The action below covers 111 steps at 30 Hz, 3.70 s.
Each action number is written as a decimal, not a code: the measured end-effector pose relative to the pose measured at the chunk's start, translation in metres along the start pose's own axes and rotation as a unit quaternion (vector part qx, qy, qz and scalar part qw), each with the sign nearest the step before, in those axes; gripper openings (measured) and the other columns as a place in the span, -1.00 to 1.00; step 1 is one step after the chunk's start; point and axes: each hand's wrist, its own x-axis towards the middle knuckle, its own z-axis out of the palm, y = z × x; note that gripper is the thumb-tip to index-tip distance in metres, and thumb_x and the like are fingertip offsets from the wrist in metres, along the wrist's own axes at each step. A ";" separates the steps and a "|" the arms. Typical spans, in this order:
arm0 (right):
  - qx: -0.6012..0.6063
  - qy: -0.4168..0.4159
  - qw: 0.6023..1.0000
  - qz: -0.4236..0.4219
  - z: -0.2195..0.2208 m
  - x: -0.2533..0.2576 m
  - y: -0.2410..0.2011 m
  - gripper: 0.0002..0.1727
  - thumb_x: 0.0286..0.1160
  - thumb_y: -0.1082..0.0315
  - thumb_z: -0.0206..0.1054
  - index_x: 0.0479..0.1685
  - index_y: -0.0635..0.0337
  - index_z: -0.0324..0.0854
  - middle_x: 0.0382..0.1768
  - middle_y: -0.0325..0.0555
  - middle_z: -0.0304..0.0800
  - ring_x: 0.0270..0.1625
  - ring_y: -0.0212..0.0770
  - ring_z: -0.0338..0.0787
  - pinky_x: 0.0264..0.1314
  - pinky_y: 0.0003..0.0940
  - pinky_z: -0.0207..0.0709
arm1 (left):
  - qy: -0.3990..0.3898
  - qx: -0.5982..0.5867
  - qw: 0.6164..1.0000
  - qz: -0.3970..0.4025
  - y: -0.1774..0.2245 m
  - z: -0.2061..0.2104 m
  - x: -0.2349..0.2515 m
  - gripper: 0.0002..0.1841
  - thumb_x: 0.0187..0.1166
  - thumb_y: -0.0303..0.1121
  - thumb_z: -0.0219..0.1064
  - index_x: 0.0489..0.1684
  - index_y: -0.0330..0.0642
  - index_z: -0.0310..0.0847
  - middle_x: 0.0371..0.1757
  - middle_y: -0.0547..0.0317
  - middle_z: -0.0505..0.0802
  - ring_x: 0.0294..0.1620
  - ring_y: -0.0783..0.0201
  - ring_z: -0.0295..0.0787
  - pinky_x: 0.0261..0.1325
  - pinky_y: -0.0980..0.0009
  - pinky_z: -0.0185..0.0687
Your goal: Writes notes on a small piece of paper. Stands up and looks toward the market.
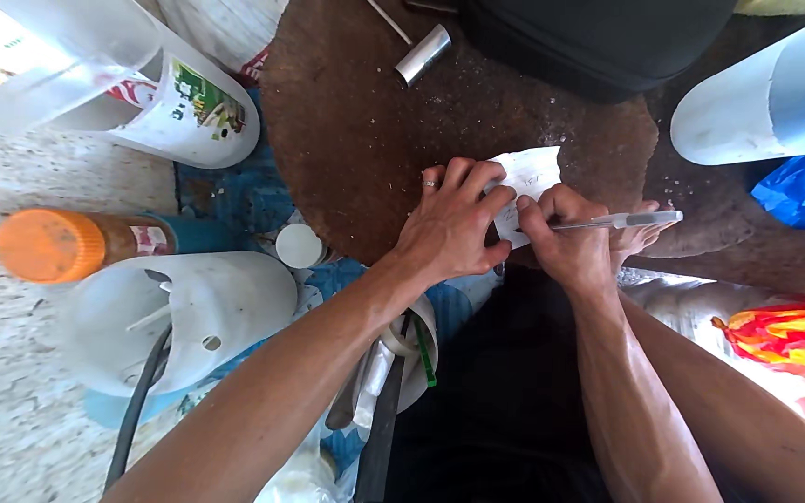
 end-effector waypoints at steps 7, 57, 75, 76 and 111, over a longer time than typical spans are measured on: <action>-0.001 0.004 1.000 -0.002 0.000 0.000 0.000 -0.59 0.58 0.24 0.36 -0.69 0.00 0.40 -0.75 -0.38 0.39 -0.74 -0.52 0.35 -0.72 -0.57 0.17 | -0.004 0.004 1.000 0.000 0.001 0.000 0.000 -0.40 0.28 0.26 0.35 0.32 0.29 0.68 0.51 0.30 0.58 0.57 0.07 0.35 0.52 -0.07 0.09; 0.120 0.086 0.989 0.007 -0.001 -0.006 0.010 -0.61 0.52 0.29 0.37 -0.71 -0.02 0.40 -0.73 -0.39 0.46 -0.71 -0.51 0.42 -0.69 -0.57 0.27 | 0.018 0.015 1.000 0.007 0.001 0.003 -0.002 -0.39 0.24 0.24 0.36 0.29 0.23 0.71 0.48 0.23 0.62 0.53 0.00 0.38 0.49 -0.14 0.15; -0.003 0.031 1.000 -0.005 0.003 -0.004 0.008 -0.60 0.54 0.22 0.37 -0.70 0.03 0.41 -0.75 -0.31 0.42 -0.73 -0.40 0.40 -0.70 -0.43 0.23 | 0.000 0.012 1.000 0.001 0.000 0.000 0.001 -0.40 0.27 0.26 0.34 0.32 0.29 0.67 0.50 0.30 0.60 0.56 0.06 0.36 0.51 -0.08 0.11; 0.029 0.042 0.999 -0.003 0.002 -0.005 0.008 -0.61 0.54 0.24 0.38 -0.70 0.03 0.42 -0.74 -0.32 0.44 -0.72 -0.43 0.41 -0.70 -0.48 0.25 | -0.002 0.012 1.000 0.001 0.000 0.000 0.001 -0.40 0.27 0.26 0.33 0.33 0.29 0.66 0.51 0.31 0.59 0.56 0.06 0.35 0.51 -0.09 0.10; 0.152 0.112 0.982 0.028 -0.001 -0.002 0.010 -0.63 0.55 0.28 0.37 -0.67 -0.01 0.41 -0.72 -0.37 0.47 -0.70 -0.49 0.42 -0.68 -0.56 0.29 | 0.026 0.044 0.999 0.014 0.001 0.004 -0.002 -0.40 0.28 0.26 0.31 0.31 0.29 0.71 0.46 0.27 0.64 0.58 -0.02 0.40 0.56 -0.49 -0.09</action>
